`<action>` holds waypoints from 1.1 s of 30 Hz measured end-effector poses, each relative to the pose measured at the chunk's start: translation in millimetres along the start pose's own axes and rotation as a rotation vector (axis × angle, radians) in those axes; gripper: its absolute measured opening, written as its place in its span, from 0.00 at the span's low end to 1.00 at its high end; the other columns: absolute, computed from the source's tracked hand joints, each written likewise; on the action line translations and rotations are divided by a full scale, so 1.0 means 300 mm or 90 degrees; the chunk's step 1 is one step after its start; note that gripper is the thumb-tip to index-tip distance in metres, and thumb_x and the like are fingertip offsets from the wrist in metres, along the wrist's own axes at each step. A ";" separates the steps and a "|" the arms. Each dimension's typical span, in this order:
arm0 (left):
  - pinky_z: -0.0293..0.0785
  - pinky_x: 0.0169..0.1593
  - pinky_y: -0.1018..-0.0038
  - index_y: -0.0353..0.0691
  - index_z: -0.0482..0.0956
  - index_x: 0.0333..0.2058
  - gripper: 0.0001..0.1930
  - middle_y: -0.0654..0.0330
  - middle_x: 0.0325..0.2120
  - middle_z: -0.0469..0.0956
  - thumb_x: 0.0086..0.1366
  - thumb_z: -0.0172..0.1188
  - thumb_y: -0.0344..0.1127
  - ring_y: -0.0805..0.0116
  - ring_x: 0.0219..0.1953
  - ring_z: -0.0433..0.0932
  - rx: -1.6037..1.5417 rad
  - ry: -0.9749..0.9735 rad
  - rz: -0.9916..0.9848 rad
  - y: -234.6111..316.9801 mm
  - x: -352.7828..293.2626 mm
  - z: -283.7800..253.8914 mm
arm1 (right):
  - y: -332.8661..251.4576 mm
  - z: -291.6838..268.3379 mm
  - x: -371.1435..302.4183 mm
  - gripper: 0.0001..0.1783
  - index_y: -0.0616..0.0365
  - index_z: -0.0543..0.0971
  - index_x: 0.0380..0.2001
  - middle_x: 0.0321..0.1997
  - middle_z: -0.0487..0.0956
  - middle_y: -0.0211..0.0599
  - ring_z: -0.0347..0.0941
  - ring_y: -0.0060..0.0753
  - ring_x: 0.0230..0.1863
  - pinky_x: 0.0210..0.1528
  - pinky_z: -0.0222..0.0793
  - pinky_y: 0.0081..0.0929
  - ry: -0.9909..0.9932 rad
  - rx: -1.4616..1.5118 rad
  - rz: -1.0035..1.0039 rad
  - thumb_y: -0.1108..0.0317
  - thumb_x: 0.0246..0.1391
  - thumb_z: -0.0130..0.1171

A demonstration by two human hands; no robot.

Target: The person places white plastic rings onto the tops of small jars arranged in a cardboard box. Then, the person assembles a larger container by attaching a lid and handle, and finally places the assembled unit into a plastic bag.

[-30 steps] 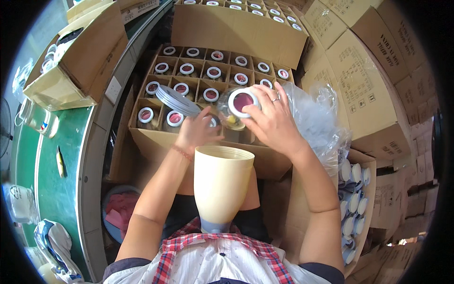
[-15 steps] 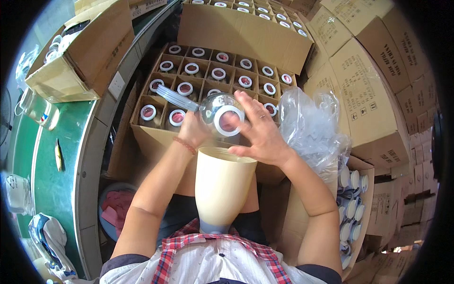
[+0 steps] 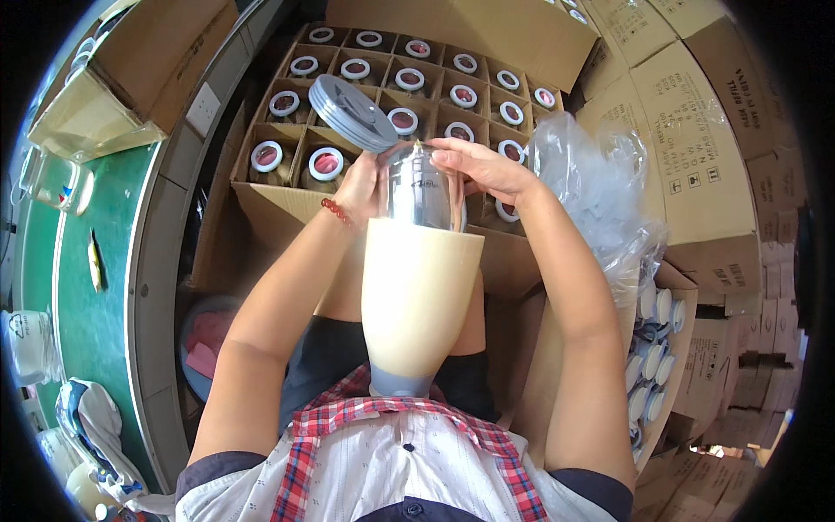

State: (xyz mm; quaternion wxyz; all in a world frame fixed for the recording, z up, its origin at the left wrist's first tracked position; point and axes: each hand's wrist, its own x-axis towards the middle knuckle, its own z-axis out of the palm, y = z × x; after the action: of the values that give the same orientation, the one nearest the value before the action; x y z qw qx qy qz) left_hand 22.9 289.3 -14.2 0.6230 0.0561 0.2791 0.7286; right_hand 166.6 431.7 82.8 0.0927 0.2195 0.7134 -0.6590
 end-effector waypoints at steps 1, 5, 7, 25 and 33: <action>0.72 0.53 0.68 0.36 0.69 0.53 0.26 0.56 0.47 0.76 0.72 0.36 0.51 0.64 0.46 0.76 -0.011 0.007 -0.023 0.004 -0.009 0.017 | -0.002 0.000 -0.006 0.39 0.53 0.66 0.60 0.43 0.74 0.30 0.71 0.22 0.42 0.41 0.68 0.26 -0.012 -0.012 -0.002 0.38 0.53 0.55; 0.68 0.57 0.66 0.36 0.65 0.57 0.30 0.54 0.54 0.70 0.71 0.32 0.54 0.61 0.52 0.72 0.011 0.018 -0.002 0.001 -0.062 0.037 | 0.021 -0.006 -0.017 0.40 0.56 0.65 0.61 0.43 0.74 0.29 0.71 0.19 0.39 0.38 0.66 0.20 -0.084 0.000 0.023 0.42 0.53 0.60; 0.63 0.60 0.63 0.36 0.61 0.61 0.32 0.53 0.58 0.66 0.71 0.31 0.55 0.58 0.56 0.69 0.032 0.070 0.057 -0.015 -0.057 -0.035 | 0.034 0.014 -0.029 0.39 0.59 0.67 0.59 0.40 0.73 0.27 0.69 0.19 0.39 0.39 0.66 0.20 -0.095 -0.055 0.016 0.47 0.50 0.64; 0.81 0.45 0.61 0.36 0.65 0.52 0.17 0.53 0.47 0.75 0.64 0.43 0.29 0.59 0.47 0.77 0.096 0.229 0.336 0.063 -0.286 -0.075 | -0.153 0.166 -0.047 0.33 0.59 0.83 0.30 0.23 0.80 0.46 0.78 0.51 0.29 0.37 0.73 0.40 -0.253 -0.771 0.076 0.37 0.50 0.49; 0.77 0.51 0.55 0.40 0.61 0.58 0.22 0.52 0.51 0.71 0.64 0.44 0.26 0.55 0.51 0.75 0.215 0.142 0.358 0.045 -0.268 0.005 | -0.100 0.065 -0.071 0.28 0.58 0.79 0.34 0.31 0.81 0.43 0.78 0.47 0.37 0.40 0.72 0.38 -0.272 -0.437 -0.068 0.40 0.46 0.58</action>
State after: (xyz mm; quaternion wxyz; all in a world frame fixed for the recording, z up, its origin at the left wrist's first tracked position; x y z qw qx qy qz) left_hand 29.0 213.3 14.9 0.3451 0.1530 0.4357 0.8171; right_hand 169.4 407.4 116.4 0.2727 -0.0033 0.8669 -0.4173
